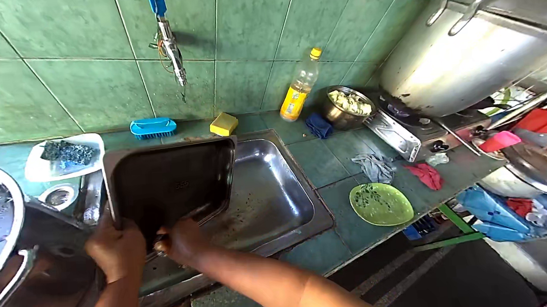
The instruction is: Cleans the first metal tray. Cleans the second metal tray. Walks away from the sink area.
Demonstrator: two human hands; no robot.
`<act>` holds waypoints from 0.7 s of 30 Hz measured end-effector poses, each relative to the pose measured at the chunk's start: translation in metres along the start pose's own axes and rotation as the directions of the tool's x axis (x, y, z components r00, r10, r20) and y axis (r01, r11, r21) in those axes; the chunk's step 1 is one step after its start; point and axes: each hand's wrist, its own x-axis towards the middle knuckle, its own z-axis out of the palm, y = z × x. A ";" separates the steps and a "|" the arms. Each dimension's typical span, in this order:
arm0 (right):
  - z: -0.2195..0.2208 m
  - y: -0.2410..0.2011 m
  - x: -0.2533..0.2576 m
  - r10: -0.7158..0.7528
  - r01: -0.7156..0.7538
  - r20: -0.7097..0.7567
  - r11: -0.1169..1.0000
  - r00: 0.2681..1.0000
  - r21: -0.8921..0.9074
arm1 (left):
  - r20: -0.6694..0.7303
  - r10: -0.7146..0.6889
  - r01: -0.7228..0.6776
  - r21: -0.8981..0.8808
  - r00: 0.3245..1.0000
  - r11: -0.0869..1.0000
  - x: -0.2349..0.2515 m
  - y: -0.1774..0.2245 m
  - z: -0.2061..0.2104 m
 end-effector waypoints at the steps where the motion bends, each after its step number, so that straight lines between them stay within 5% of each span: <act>1: 0.002 -0.007 -0.001 -0.021 0.022 0.023 1.000 1.000 -0.001 | 0.000 -0.007 0.007 -0.057 1.000 0.998 -0.005 -0.003 0.014; 4: 0.001 0.017 -0.004 0.024 -0.017 0.062 0.995 0.998 -0.100 | 0.034 -0.049 0.053 -0.123 0.998 0.991 -0.018 -0.006 0.047; 6: -0.017 0.052 -0.005 0.194 -0.175 0.088 0.966 0.977 -0.192 | 0.074 -0.109 0.118 -0.131 0.991 0.984 -0.026 -0.010 0.059; 9: -0.067 0.100 -0.006 0.391 -0.388 -0.039 0.889 0.920 -0.244 | 0.073 -0.168 0.178 -0.157 0.983 0.971 -0.032 -0.022 0.069; 13: -0.086 0.152 0.020 0.413 -0.454 -0.188 0.825 0.891 -0.338 | 0.104 -0.295 0.308 -0.151 0.950 0.939 -0.030 -0.023 0.076; 21: 0.001 0.062 0.012 0.105 -0.061 0.171 0.968 0.980 -0.242 | 0.112 -0.276 0.290 -0.135 0.955 0.947 -0.030 -0.030 0.080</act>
